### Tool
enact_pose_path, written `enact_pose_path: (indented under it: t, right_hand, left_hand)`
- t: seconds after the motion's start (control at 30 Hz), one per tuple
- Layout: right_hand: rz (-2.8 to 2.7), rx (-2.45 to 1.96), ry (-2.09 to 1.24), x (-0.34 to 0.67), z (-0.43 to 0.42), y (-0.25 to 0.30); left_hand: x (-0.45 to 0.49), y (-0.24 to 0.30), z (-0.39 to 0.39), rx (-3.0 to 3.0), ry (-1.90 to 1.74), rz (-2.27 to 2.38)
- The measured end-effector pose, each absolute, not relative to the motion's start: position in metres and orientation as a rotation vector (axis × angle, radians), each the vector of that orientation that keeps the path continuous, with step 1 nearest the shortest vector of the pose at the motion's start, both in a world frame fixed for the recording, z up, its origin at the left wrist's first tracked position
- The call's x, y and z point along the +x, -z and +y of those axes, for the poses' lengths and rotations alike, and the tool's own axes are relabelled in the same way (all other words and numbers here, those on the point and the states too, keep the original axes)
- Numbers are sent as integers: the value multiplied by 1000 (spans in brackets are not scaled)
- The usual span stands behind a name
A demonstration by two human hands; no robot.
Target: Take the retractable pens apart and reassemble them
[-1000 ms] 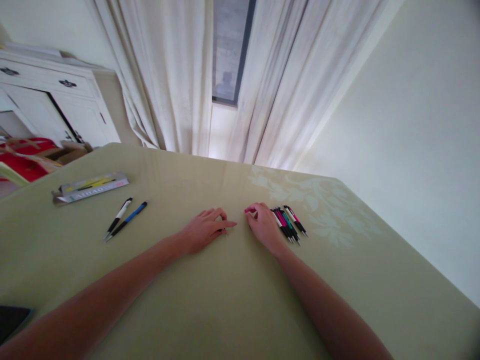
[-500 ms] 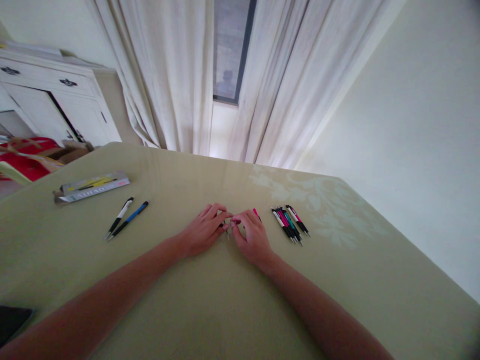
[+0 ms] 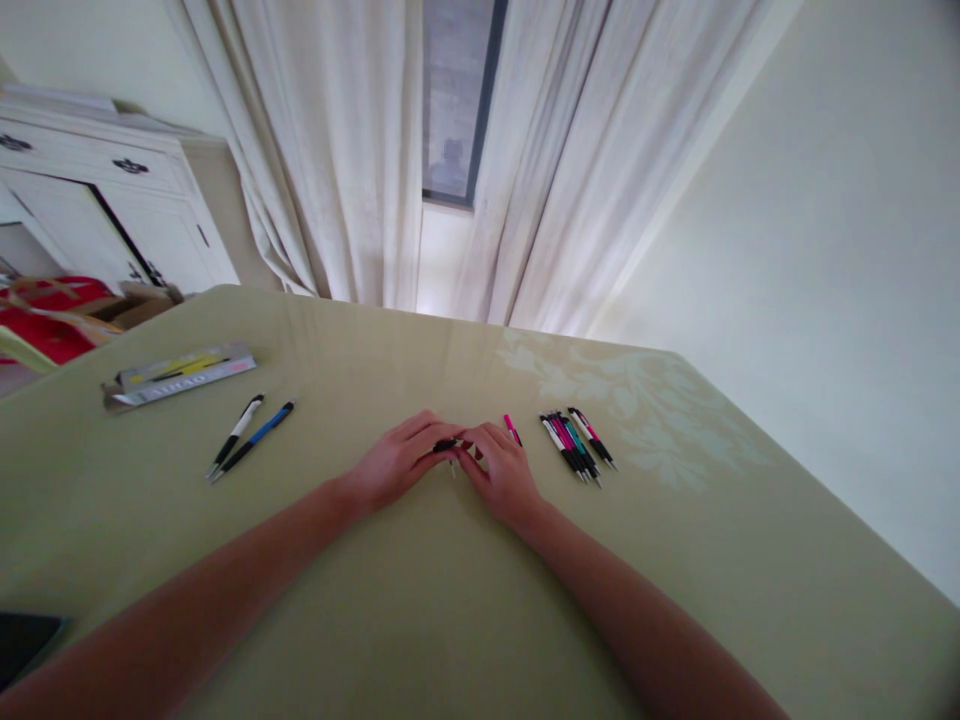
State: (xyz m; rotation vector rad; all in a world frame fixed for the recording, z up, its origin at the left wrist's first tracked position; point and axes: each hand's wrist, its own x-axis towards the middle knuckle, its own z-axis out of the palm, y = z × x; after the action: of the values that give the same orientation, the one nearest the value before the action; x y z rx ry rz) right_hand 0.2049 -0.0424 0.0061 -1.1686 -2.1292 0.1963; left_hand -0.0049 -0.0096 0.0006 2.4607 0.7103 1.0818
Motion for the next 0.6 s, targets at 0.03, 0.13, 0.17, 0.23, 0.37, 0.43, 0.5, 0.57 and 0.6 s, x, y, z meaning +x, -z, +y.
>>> enact_pose_path:
  t: [0.03,0.13,0.17,0.23,0.37,0.43,0.5,0.57,0.6]
  right_hand:
    - [-2122,-1170,-204,205,-42,-7]
    - [-2089,-1163,-215,205,-42,-7]
    - [-2073,-1166,-220,205,-41,-7]
    - [-2032,-1178,-250,205,-41,-7]
    - [-1985,-1128,-377,205,-41,-8]
    - [-1976,-1062,-405,206,-41,-9]
    - [-1953,-1023,-399,206,-40,-10]
    - [-1910,-1026,-383,207,-39,-10]
    - [-1884,-1037,-377,207,-38,-9]
  left_hand:
    - [-5,-1,-10,2443,-1091,721]
    - [-6,0,-9,2402,-1142,749]
    - [-6,0,-9,2406,-1159,736]
    - [-6,1,-9,2440,-1182,679]
    - [-6,0,-9,2499,-1194,609]
    - [-5,0,-9,2501,-1184,583]
    - [-4,-1,-9,2507,-1181,563]
    - [-3,-2,-9,2523,-1199,576]
    - [-3,-2,-9,2535,-1209,593]
